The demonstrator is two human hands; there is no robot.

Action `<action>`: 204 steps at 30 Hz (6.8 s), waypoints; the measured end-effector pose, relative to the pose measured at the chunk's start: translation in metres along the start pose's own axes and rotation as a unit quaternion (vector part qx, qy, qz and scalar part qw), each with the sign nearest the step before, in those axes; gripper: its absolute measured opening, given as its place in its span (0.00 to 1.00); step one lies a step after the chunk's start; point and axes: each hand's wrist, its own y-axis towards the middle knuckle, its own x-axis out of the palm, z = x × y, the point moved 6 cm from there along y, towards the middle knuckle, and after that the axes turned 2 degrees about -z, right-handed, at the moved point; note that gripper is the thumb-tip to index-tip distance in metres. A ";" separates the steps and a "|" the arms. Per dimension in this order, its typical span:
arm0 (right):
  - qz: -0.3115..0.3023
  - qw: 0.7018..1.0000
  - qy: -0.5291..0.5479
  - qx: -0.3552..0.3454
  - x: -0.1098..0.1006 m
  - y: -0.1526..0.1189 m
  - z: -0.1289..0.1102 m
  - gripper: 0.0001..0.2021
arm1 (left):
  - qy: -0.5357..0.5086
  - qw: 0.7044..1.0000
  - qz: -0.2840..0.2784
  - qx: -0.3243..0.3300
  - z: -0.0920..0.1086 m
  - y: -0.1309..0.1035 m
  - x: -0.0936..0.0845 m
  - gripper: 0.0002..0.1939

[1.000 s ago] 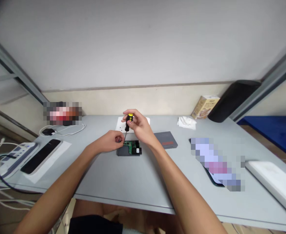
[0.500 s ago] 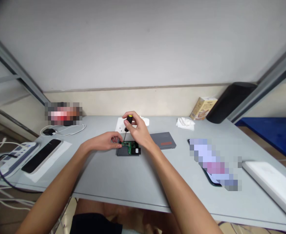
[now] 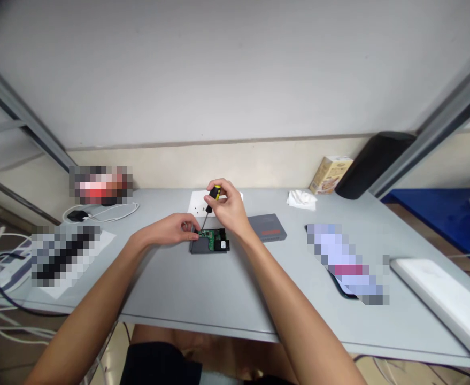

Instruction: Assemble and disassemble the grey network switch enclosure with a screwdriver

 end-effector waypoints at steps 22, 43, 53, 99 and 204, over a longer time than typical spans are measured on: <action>-0.058 0.997 -0.009 -0.044 0.017 -0.009 -0.020 0.05 | 0.019 1.000 -0.005 0.008 0.003 -0.001 0.000 0.20; -0.050 0.997 0.052 -0.007 0.016 -0.007 -0.010 0.11 | 0.028 1.000 -0.004 0.014 0.009 -0.004 0.000 0.22; -0.035 0.986 0.157 0.051 0.023 -0.006 0.011 0.15 | 0.037 0.999 0.005 0.031 0.008 -0.004 0.000 0.20; -0.052 0.946 0.318 0.045 0.038 -0.018 -0.009 0.20 | 0.039 0.998 -0.007 0.044 0.008 -0.003 0.001 0.16; -0.129 0.826 -0.548 0.034 -0.030 -0.051 0.012 0.10 | 0.051 0.981 0.138 0.125 -0.012 -0.028 0.014 0.35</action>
